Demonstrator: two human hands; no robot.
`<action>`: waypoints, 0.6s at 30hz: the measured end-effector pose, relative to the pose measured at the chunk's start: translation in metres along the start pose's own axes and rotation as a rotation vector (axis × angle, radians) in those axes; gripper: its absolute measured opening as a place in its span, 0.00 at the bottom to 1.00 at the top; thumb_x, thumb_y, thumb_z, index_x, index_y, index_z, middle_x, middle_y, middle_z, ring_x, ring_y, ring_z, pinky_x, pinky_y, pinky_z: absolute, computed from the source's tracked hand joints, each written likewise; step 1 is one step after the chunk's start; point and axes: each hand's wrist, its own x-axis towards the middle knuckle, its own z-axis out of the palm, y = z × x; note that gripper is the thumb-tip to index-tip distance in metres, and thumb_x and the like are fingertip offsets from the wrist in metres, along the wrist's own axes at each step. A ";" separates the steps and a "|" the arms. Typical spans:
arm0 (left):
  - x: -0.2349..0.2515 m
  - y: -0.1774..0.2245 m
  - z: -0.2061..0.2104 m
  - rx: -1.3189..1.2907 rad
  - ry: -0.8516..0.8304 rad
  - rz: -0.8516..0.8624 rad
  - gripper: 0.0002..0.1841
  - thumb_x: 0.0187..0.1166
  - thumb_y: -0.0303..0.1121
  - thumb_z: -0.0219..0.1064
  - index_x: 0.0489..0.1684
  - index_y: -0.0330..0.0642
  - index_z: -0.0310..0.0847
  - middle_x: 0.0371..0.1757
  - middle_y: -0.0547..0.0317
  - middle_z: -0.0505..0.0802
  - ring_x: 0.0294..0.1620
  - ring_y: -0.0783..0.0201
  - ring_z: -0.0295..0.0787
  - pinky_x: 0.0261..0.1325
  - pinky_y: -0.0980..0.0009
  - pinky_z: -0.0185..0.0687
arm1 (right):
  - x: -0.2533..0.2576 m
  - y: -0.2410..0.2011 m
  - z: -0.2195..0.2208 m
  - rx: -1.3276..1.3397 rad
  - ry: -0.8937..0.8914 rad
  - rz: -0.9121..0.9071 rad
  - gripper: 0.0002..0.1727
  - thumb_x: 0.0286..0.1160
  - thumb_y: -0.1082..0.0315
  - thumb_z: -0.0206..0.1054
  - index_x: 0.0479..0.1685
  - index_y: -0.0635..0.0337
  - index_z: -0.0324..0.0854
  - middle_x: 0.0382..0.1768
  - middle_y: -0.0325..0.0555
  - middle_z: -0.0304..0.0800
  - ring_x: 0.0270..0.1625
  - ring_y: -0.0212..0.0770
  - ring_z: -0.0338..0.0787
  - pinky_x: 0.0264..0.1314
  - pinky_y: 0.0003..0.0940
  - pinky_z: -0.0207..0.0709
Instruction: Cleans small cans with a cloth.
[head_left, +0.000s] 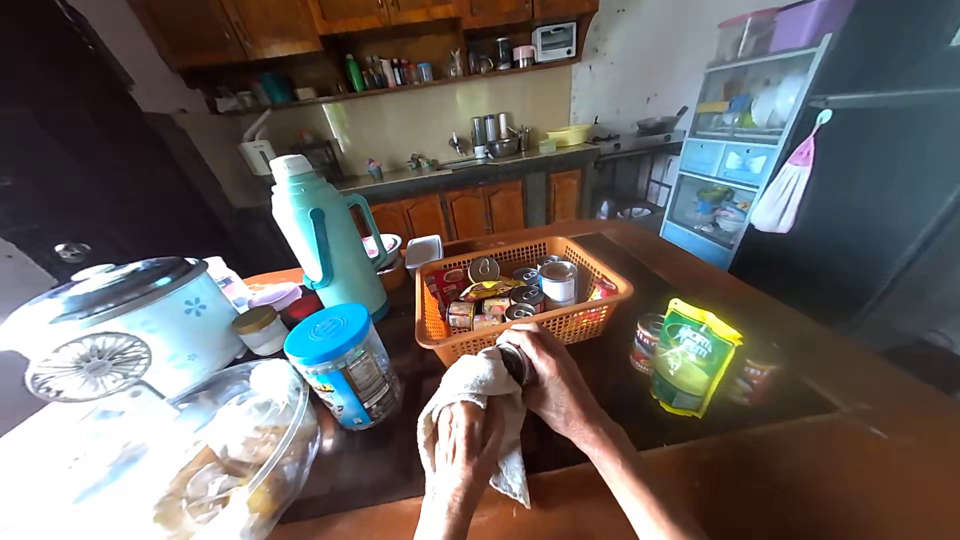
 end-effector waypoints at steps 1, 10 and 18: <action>-0.001 -0.002 0.001 0.003 0.034 0.035 0.12 0.69 0.33 0.69 0.30 0.29 0.87 0.30 0.41 0.93 0.37 0.50 0.94 0.47 0.61 0.87 | -0.001 -0.001 0.000 -0.011 -0.026 -0.005 0.25 0.55 0.72 0.77 0.59 0.58 0.87 0.61 0.52 0.89 0.63 0.53 0.88 0.64 0.53 0.81; -0.009 -0.014 0.010 0.020 0.130 0.227 0.08 0.70 0.34 0.70 0.27 0.38 0.87 0.28 0.49 0.91 0.38 0.58 0.92 0.50 0.67 0.85 | 0.000 0.004 -0.007 -0.040 -0.097 0.015 0.22 0.60 0.73 0.72 0.59 0.57 0.87 0.60 0.52 0.90 0.64 0.54 0.88 0.63 0.57 0.80; 0.003 0.011 -0.006 -0.108 -0.116 -0.005 0.12 0.67 0.34 0.69 0.27 0.30 0.87 0.27 0.43 0.92 0.32 0.50 0.94 0.37 0.56 0.89 | 0.002 0.004 -0.007 -0.053 0.105 0.024 0.22 0.61 0.71 0.74 0.59 0.60 0.88 0.60 0.53 0.90 0.63 0.52 0.88 0.65 0.50 0.81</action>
